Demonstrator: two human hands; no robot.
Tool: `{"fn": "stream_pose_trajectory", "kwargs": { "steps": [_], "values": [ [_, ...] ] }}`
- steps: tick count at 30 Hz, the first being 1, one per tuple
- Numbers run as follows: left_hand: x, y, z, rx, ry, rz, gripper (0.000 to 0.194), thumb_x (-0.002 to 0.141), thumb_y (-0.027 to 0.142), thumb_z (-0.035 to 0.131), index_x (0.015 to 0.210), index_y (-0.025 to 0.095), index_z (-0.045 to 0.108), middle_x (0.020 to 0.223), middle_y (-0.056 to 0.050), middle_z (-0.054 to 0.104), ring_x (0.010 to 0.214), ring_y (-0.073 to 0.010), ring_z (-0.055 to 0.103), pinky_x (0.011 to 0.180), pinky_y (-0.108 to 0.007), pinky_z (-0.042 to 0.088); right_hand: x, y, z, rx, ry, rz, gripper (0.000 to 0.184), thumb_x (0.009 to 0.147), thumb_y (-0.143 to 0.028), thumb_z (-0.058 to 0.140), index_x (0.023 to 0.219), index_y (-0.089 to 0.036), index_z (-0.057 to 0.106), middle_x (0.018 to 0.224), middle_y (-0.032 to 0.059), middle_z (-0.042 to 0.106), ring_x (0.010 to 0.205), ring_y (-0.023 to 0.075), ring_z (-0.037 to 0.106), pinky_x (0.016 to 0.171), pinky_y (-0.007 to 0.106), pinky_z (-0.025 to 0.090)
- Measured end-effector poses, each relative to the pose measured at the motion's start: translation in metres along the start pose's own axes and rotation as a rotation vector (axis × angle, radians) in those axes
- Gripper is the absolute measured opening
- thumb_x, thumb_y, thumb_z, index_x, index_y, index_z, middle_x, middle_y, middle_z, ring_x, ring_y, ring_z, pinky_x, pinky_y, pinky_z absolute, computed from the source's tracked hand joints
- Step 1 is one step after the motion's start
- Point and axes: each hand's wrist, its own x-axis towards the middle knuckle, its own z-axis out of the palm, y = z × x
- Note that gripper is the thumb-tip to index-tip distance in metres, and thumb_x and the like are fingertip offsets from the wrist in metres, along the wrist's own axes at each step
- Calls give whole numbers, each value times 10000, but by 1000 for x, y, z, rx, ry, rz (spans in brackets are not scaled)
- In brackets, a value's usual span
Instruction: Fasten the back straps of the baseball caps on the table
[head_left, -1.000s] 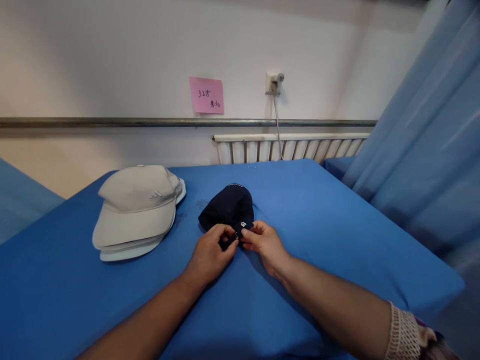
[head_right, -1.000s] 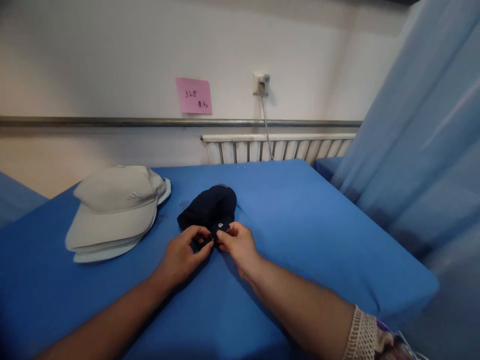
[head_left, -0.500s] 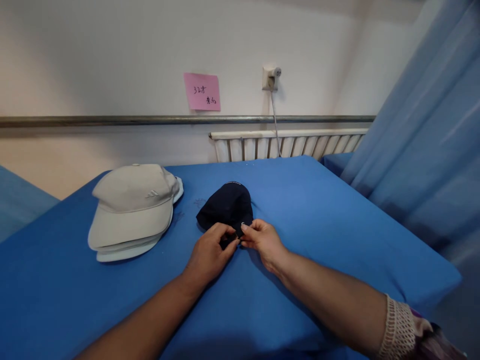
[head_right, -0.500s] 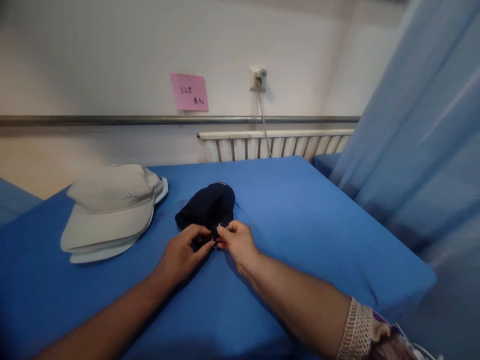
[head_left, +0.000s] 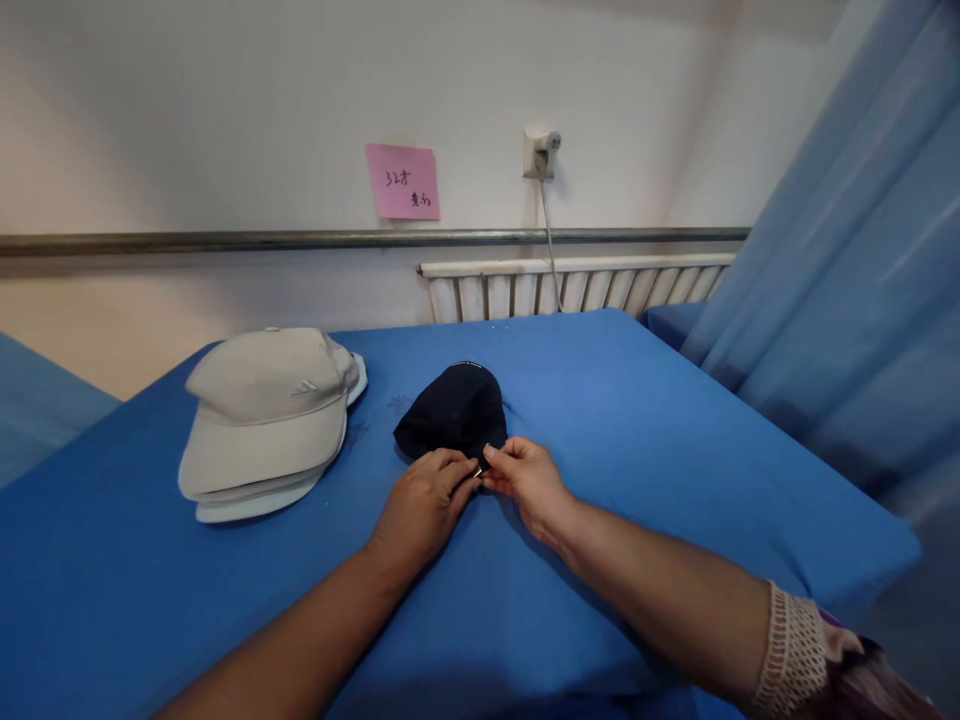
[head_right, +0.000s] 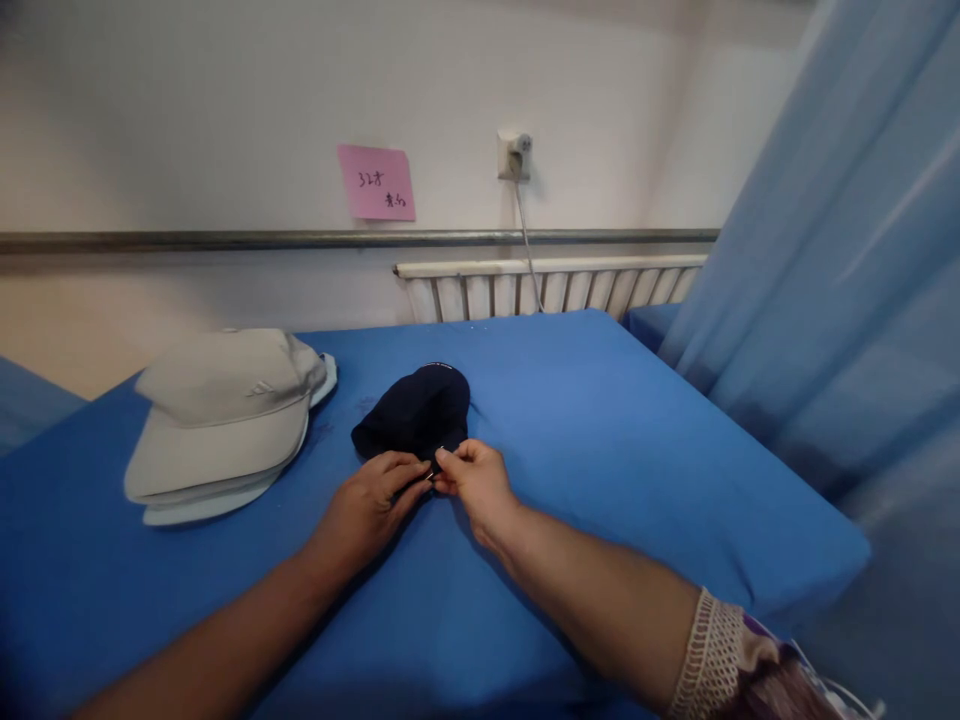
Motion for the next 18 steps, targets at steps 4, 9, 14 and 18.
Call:
{"fn": "stream_pose_trajectory", "kwargs": {
  "steps": [4, 9, 14, 18],
  "values": [
    [0, 0, -1, 15, -22, 3, 240, 932, 305, 494, 1031, 219, 694, 994, -72, 678, 917, -219, 628, 862, -390, 504, 0, -3, -1, 14, 9, 20, 417, 606, -425, 843, 664, -192, 503, 622, -36, 556, 587, 108, 570, 639, 286, 505],
    [2, -1, -1, -122, -35, -200, 238, 868, 321, 572, 1064, 208, 647, 964, -52, 678, 851, -198, 643, 749, -328, 524, -1, -9, 0, -28, -14, 18, 371, 692, -473, 772, 745, -182, 548, 698, 7, 624, 634, 134, 620, 637, 285, 509],
    [3, -1, -4, -177, -53, -279, 226, 815, 322, 611, 1006, 207, 648, 895, -34, 673, 759, -181, 625, 670, -301, 505, 1, -10, -1, 80, 34, 34, 334, 741, -425, 735, 919, -208, 554, 793, 17, 664, 668, 140, 640, 662, 296, 509],
    [3, 1, -7, -188, -77, -267, 207, 819, 315, 605, 990, 205, 644, 878, -27, 661, 751, -175, 615, 683, -307, 505, 2, -11, -2, 90, 59, -16, 426, 667, -307, 796, 1014, -221, 563, 708, -43, 623, 652, 114, 610, 681, 277, 496]
  ]
}}
